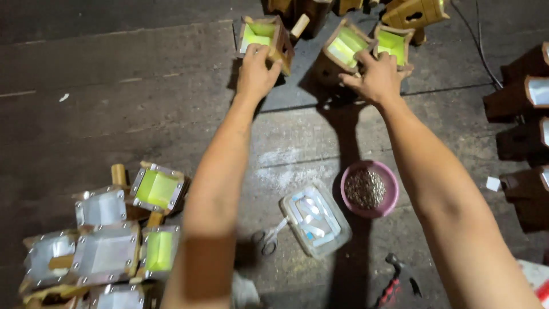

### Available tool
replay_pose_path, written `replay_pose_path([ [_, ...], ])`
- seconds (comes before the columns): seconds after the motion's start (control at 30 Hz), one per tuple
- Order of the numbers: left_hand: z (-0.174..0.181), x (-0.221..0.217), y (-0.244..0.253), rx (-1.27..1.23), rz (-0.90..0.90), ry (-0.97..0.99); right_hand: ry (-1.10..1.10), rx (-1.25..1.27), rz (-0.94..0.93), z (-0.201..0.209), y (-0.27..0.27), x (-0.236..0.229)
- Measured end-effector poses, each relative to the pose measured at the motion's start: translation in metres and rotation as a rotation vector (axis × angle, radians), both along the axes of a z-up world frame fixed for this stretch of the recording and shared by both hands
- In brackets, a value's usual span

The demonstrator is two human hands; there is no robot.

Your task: Assembling wooden lanterns by hammering small nails to secure the translucent panels to the wooden frame.

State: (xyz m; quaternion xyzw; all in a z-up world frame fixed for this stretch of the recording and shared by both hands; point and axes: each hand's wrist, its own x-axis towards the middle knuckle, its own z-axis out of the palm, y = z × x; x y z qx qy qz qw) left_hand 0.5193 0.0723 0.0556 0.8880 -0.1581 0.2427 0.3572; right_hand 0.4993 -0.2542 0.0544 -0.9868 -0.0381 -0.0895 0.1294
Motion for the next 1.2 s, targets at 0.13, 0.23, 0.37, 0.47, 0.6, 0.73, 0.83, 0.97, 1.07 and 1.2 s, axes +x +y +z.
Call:
replay_pose_path([
  [0.13, 0.058, -0.096, 0.01, -0.015, -0.065, -0.061, -0.222, 0.467, 0.075, 0.03, -0.006, -0.084],
  [0.23, 0.1, -0.206, 0.005, -0.03, -0.144, -0.075, -0.403, 0.468, 0.181, 0.057, -0.021, -0.168],
  [0.37, 0.084, -0.358, -0.009, 0.129, -0.175, -0.014, -0.385, 0.397, 0.166, 0.057, -0.058, -0.288],
  [0.47, 0.073, -0.446, -0.031, 0.189, -0.241, 0.027, -0.412, 0.321, 0.068, 0.053, -0.076, -0.367],
  [0.6, 0.05, -0.535, -0.058, 0.294, -0.383, 0.147, -0.33, 0.278, -0.083, 0.033, -0.085, -0.47],
  [0.73, 0.011, -0.564, -0.079, 0.365, -0.404, 0.291, -0.283, 0.193, -0.199, -0.003, -0.103, -0.512],
  [0.83, -0.025, -0.565, -0.087, 0.377, -0.375, 0.307, -0.177, 0.123, -0.28, -0.02, -0.108, -0.516],
  [0.97, -0.035, -0.562, -0.088, 0.45, -0.425, 0.497, -0.215, 0.144, -0.261, -0.043, -0.111, -0.511],
  [1.07, -0.018, -0.566, -0.088, 0.456, -0.446, 0.546, 0.047, 0.194, -0.289, 0.0, -0.099, -0.507],
  [1.2, 0.046, -0.549, -0.088, 0.431, -0.336, 0.489, 0.263, 0.354, -0.262, 0.04, -0.101, -0.495],
])
